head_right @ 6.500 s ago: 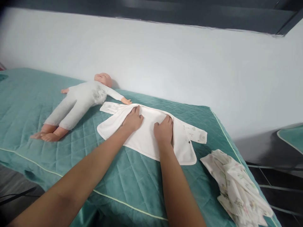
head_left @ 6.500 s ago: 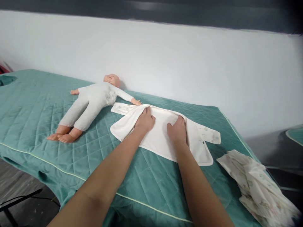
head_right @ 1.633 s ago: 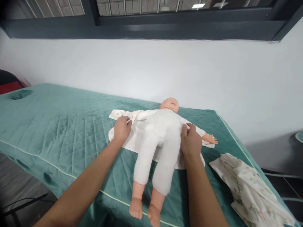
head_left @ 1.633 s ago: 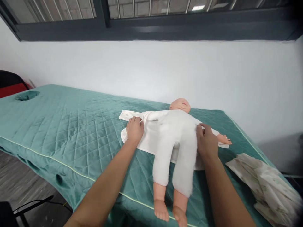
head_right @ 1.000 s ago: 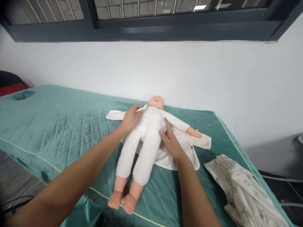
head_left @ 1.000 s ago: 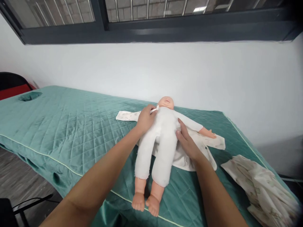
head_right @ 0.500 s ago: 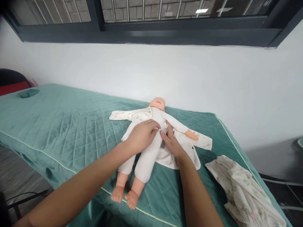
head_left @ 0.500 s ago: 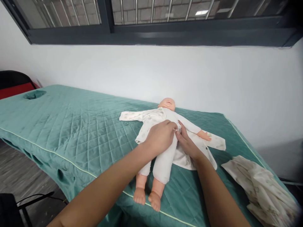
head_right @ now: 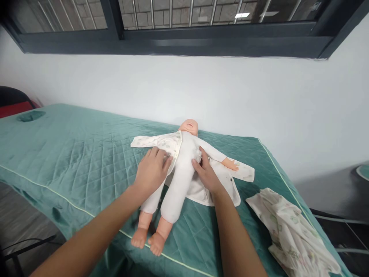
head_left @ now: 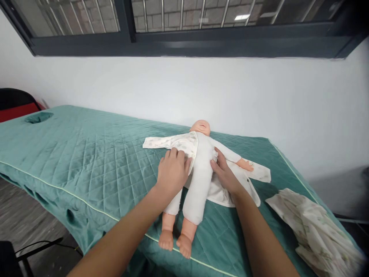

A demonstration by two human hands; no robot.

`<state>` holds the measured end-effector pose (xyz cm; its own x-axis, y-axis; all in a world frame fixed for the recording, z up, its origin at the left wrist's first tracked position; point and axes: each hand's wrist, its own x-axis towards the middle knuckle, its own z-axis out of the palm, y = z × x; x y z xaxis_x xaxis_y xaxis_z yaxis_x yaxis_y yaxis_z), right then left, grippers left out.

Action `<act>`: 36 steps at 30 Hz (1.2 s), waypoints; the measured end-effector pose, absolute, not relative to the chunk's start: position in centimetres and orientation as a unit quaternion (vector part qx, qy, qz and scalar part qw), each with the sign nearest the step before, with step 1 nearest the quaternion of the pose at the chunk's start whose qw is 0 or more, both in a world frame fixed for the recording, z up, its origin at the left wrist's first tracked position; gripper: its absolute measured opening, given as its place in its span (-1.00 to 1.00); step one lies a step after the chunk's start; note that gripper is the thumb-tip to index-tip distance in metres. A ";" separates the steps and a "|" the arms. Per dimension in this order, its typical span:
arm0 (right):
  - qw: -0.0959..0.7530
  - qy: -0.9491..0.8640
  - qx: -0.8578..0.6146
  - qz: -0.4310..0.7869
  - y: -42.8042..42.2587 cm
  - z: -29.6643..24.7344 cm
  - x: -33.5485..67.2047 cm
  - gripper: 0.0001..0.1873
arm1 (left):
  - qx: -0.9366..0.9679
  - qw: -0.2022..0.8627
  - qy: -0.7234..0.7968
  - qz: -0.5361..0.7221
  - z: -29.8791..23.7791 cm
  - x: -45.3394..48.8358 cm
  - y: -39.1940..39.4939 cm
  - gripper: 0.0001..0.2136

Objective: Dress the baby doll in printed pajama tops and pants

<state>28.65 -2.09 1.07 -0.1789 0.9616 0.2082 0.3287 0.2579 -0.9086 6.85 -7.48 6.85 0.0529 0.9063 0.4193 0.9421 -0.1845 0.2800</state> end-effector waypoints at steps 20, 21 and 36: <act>0.447 -0.659 -0.478 0.370 -2.5 1.0 28.3 -0.19 | -0.774 -0.044 -0.520 -0.359 6.6 7.3 -5.9 -0.75; 0.449 -0.658 -0.480 0.368 -2.6 1.1 28.2 -0.21 | -0.780 -0.061 -0.510 -0.358 6.7 7.8 -4.5 -0.71; 0.455 -0.649 -0.494 0.357 -3.1 2.1 27.6 -0.28 | -0.927 -0.114 -0.352 -0.069 11.4 21.1 4.6 -0.69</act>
